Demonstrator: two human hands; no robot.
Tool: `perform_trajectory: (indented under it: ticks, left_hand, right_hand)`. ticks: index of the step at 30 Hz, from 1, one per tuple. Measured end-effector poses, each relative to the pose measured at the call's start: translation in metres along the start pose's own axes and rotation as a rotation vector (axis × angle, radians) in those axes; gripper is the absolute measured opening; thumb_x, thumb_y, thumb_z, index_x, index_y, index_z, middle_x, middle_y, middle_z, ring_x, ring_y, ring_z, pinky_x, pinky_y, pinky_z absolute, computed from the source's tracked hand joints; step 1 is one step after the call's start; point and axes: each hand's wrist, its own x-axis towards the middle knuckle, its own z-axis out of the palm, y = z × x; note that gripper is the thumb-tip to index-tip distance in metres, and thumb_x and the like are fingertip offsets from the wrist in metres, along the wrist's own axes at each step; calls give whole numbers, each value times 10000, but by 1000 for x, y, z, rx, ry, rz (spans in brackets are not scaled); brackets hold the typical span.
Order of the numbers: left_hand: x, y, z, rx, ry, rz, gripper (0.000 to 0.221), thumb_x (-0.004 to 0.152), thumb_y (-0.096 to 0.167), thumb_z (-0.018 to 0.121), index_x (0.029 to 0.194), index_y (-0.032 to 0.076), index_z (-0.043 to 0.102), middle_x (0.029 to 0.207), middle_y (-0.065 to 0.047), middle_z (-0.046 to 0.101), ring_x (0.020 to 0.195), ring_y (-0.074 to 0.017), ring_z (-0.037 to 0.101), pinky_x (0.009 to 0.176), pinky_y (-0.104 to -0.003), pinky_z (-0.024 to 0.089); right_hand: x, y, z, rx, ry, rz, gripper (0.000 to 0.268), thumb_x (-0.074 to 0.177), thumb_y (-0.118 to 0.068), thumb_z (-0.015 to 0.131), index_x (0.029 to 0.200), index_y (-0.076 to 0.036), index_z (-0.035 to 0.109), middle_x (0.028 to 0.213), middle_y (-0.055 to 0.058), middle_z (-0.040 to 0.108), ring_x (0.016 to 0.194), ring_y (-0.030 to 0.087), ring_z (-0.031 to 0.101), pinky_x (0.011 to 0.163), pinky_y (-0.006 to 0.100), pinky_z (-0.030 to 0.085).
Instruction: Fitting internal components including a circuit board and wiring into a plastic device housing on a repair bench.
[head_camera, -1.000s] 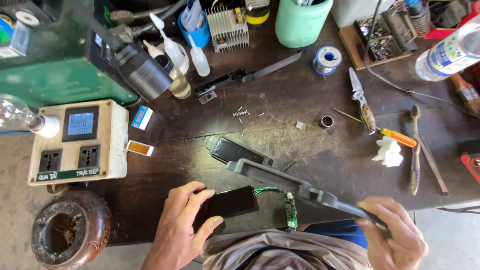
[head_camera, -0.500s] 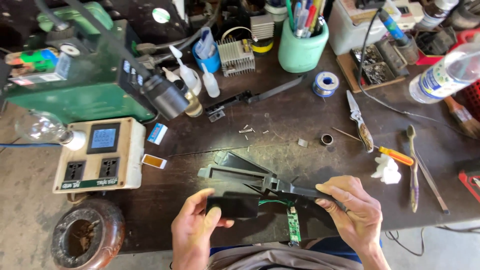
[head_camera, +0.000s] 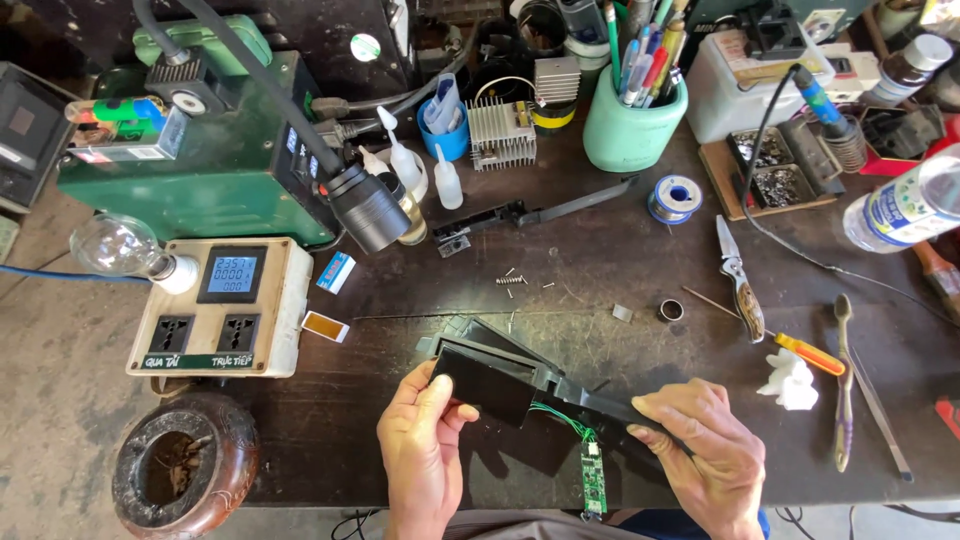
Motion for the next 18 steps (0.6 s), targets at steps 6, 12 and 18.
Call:
perform_trajectory:
  ticks: [6, 12, 18]
  left_hand:
    - [4, 0, 0, 47, -3, 12, 444, 883, 32, 665, 1305, -96, 607, 679, -41, 456, 523, -187, 571, 584, -309, 576]
    - [3, 12, 9, 127, -74, -2, 498, 894, 8, 595, 1380, -95, 630, 1075, -93, 647, 544, -143, 533, 528, -281, 582]
    - [6, 17, 9, 192, -123, -16, 287, 924, -41, 560, 1152, -104, 723, 992, -109, 677, 548, -158, 580, 497, -283, 583]
  right_hand:
    - [3, -4, 0, -15, 22, 4, 245, 790, -125, 808, 1016, -49, 752, 934, 29, 743, 806, 170, 674, 910, 356, 467]
    - [8, -5, -2, -27, 0, 47, 245, 792, -137, 809, 1012, -42, 756, 905, 29, 739, 803, 174, 669, 898, 358, 451]
    - [18, -12, -3, 87, -12, 61, 164, 824, -137, 769, 953, -39, 746, 814, 35, 738, 720, 168, 658, 841, 368, 449]
